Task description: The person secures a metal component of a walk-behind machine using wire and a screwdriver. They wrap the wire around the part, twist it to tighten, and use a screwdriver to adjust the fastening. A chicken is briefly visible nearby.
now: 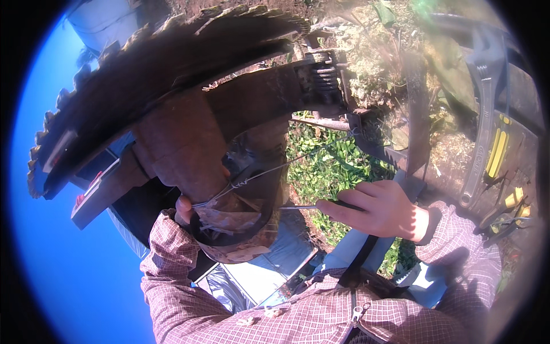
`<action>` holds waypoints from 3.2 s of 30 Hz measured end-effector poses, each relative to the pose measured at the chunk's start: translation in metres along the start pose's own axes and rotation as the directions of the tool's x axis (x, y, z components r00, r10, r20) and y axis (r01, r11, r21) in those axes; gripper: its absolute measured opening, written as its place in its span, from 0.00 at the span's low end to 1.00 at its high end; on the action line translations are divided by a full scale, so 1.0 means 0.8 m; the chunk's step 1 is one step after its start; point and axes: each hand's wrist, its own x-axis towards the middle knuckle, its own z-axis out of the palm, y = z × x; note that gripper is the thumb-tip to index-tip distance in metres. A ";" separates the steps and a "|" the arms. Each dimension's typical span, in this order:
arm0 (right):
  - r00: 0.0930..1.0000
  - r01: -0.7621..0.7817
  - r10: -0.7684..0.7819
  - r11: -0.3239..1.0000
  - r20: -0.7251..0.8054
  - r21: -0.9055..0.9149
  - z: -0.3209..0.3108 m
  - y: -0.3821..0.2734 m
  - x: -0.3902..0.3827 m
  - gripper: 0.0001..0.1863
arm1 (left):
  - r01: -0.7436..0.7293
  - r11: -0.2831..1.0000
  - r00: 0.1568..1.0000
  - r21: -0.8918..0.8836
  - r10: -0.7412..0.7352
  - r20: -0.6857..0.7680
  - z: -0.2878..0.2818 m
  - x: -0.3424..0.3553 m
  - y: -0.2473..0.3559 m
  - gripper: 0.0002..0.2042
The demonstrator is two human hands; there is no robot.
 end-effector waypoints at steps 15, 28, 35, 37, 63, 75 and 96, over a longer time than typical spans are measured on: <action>0.940 0.197 -0.252 0.951 -0.228 -0.237 0.015 0.019 -0.002 0.31 | -0.042 0.999 0.996 0.023 0.043 -0.073 -0.016 -0.007 -0.002 0.57; 0.994 0.103 -0.098 0.989 -0.045 0.110 -0.001 0.027 0.008 0.32 | 0.076 0.974 0.984 -0.215 -0.109 -0.144 -0.025 -0.017 0.010 0.41; 0.993 -0.100 0.077 0.948 0.086 0.303 -0.019 0.013 0.015 0.21 | 0.055 0.964 0.965 -0.259 -0.118 -0.236 0.003 -0.011 0.015 0.36; 0.973 -0.230 0.185 0.859 0.140 0.457 -0.020 0.014 0.021 0.17 | 0.033 0.989 0.981 -0.142 -0.059 -0.184 0.010 -0.008 0.013 0.37; 0.592 -0.705 0.788 0.406 0.167 0.582 -0.001 -0.144 0.035 0.14 | -0.353 0.871 0.759 0.342 0.480 -0.439 -0.022 -0.026 -0.077 0.33; 0.756 -0.618 0.653 0.734 -0.043 0.283 0.037 -0.214 0.119 0.34 | -0.650 0.692 0.696 0.316 0.708 -0.119 -0.024 -0.025 -0.158 0.44; 0.631 -0.751 0.761 0.648 -0.153 0.127 0.041 -0.239 0.124 0.28 | -0.697 0.672 0.674 0.250 0.733 -0.089 -0.045 0.006 -0.151 0.38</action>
